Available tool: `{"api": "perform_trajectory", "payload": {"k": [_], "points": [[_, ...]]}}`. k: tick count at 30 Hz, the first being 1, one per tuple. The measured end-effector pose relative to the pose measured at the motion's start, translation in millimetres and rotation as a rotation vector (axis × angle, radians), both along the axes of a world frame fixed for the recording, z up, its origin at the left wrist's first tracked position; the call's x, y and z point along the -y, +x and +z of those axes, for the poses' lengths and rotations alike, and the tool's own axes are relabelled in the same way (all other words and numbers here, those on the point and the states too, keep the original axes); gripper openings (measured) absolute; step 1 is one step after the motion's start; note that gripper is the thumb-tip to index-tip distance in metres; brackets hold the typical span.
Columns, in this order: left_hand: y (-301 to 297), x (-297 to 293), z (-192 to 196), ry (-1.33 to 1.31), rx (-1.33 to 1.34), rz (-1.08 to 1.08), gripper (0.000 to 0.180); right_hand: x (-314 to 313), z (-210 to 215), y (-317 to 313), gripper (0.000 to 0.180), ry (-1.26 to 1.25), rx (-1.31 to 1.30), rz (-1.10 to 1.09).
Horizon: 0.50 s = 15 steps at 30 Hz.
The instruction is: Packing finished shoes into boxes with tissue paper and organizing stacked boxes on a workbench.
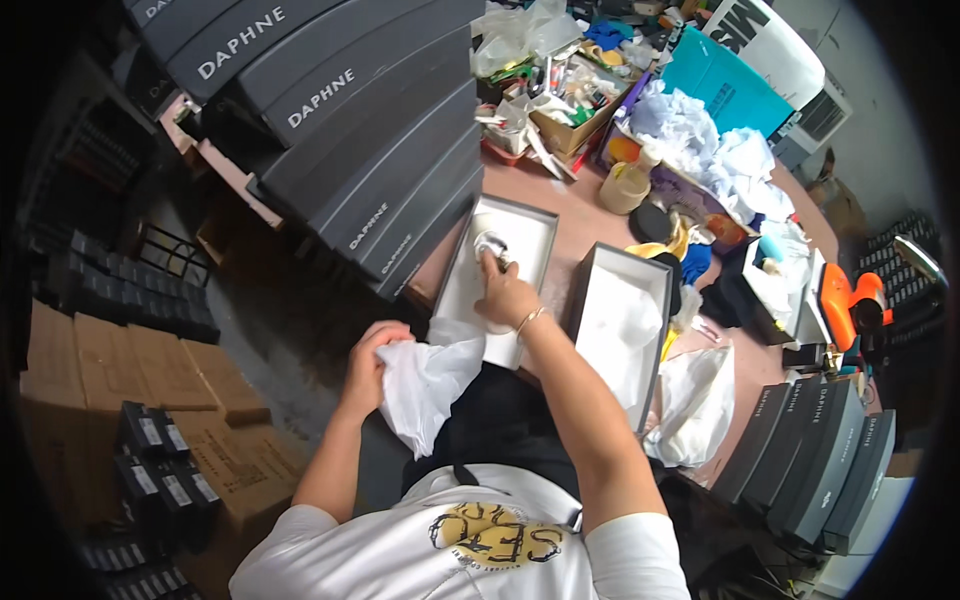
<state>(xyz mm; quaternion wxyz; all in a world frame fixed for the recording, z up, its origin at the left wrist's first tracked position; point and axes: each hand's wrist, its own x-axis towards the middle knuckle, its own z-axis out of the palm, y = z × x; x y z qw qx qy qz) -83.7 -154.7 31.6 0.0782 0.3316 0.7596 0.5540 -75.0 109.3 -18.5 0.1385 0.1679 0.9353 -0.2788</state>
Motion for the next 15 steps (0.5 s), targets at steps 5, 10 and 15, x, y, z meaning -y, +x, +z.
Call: {"api": "perform_trajectory", "payload": {"k": [5,10,15], "points": [[-15.8,-12.0,5.7,-0.144,0.272,-0.135,0.020,-40.1,17.3,36.6,0.099,-0.536,-0.212,-0.107],[-7.6,-81.9,-3.8,0.612,1.235,-0.155,0.040,-53.5,60.4,195.3,0.105,-1.582,-0.538,-0.453],[2.6,-195.0,29.9,0.525,0.686,-0.120,0.016,-36.9,119.5,298.6,0.126,-1.443,-0.686,-0.490]]}}
